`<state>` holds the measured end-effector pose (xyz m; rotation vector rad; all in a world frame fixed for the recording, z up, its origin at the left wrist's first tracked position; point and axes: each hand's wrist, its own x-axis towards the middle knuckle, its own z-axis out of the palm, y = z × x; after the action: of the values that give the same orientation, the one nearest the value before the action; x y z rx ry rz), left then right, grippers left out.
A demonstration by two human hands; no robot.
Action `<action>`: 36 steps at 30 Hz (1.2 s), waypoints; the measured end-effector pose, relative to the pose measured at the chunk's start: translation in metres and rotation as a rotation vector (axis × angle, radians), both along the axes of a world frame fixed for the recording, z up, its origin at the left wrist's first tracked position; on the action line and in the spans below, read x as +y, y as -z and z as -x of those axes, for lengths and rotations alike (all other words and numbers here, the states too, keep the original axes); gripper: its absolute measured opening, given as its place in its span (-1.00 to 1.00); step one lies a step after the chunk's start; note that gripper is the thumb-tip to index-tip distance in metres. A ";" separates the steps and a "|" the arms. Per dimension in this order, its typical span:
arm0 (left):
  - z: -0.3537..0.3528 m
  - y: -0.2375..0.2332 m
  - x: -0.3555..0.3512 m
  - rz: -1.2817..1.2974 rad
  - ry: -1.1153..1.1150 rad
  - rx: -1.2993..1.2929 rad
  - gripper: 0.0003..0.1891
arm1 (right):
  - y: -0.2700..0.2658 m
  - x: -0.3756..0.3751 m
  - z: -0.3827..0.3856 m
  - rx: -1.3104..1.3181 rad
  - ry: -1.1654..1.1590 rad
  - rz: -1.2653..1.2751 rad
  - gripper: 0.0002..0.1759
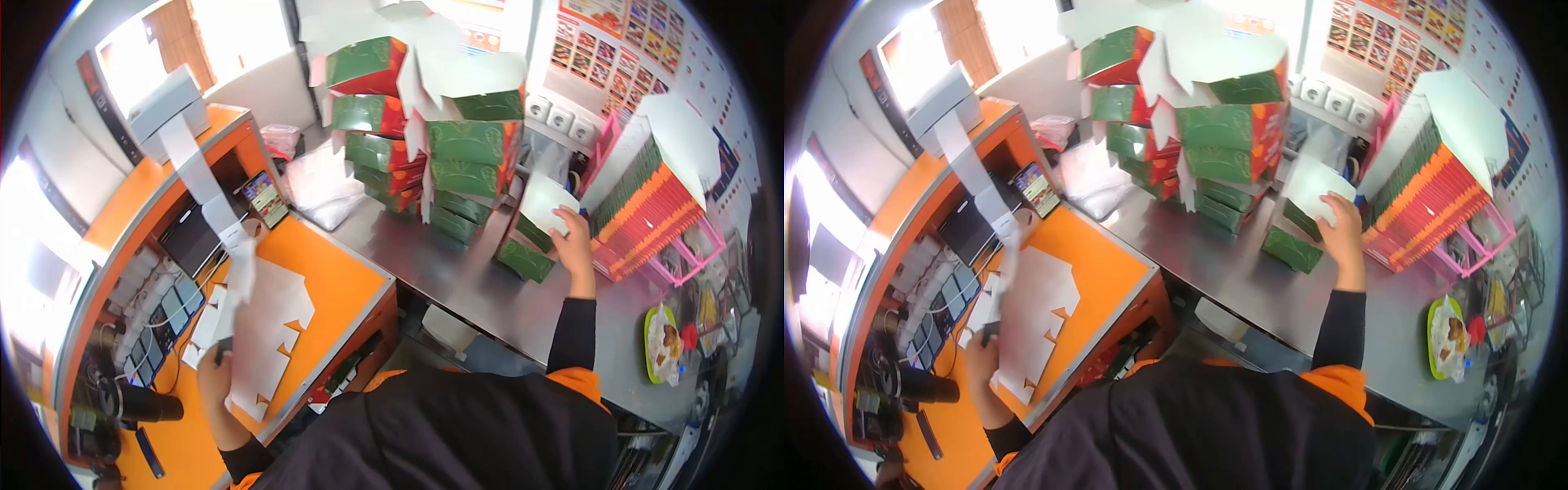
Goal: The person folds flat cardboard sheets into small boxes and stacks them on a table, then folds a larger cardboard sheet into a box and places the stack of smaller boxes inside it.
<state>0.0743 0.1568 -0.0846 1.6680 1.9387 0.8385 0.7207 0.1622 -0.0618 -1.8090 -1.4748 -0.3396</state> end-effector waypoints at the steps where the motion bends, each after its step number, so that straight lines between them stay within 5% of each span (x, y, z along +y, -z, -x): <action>1: 0.002 -0.011 -0.009 -0.049 -0.069 -0.176 -0.78 | -0.004 0.000 0.008 0.009 -0.036 -0.138 -0.65; 4: -0.019 -0.051 -0.032 -0.313 -0.142 -0.616 -0.79 | -0.050 -0.002 0.134 0.289 -0.460 -0.325 -0.63; 7: -0.037 -0.054 -0.037 -0.547 0.017 -1.172 -0.67 | -0.058 0.003 0.260 0.094 -1.180 -0.034 -0.28; 12: -0.076 -0.070 -0.030 -0.470 0.105 -1.658 -0.47 | -0.025 0.012 0.375 -0.134 -1.437 -0.311 -0.39; 15: -0.084 -0.062 -0.031 -0.561 0.126 -1.668 -0.42 | -0.029 0.022 0.377 0.420 -1.594 -0.291 -0.50; 16: -0.094 -0.061 -0.033 -0.643 0.124 -1.605 -0.46 | -0.037 0.024 0.387 0.456 -1.526 -0.489 -0.54; 19: -0.104 -0.049 -0.033 -0.781 0.187 -1.547 -0.46 | -0.052 0.017 0.398 0.029 -1.362 -0.397 -0.58; 25: -0.092 -0.061 -0.032 -0.631 0.319 -1.678 -0.71 | -0.046 0.015 0.397 0.087 -1.590 -0.288 -0.57; 28: -0.103 -0.041 -0.029 -0.515 0.426 -1.672 -0.62 | -0.043 0.021 0.412 0.002 -1.269 -0.363 -0.51; 31: -0.114 -0.053 -0.031 -0.545 0.289 -1.680 -0.67 | -0.042 0.023 0.421 0.049 -1.267 -0.356 -0.52; 32: -0.114 -0.051 -0.033 -0.612 0.331 -1.510 -0.65 | -0.046 0.022 0.417 0.069 -1.327 -0.300 -0.52; 36: -0.079 -0.054 -0.052 -0.167 0.493 -1.251 -0.64 | -0.071 0.021 0.384 0.194 -1.532 -0.230 -0.54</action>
<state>0.1530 0.1048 -0.0308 1.0934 0.5947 1.3652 0.3362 0.1832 0.0097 -0.1867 -2.0746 0.4160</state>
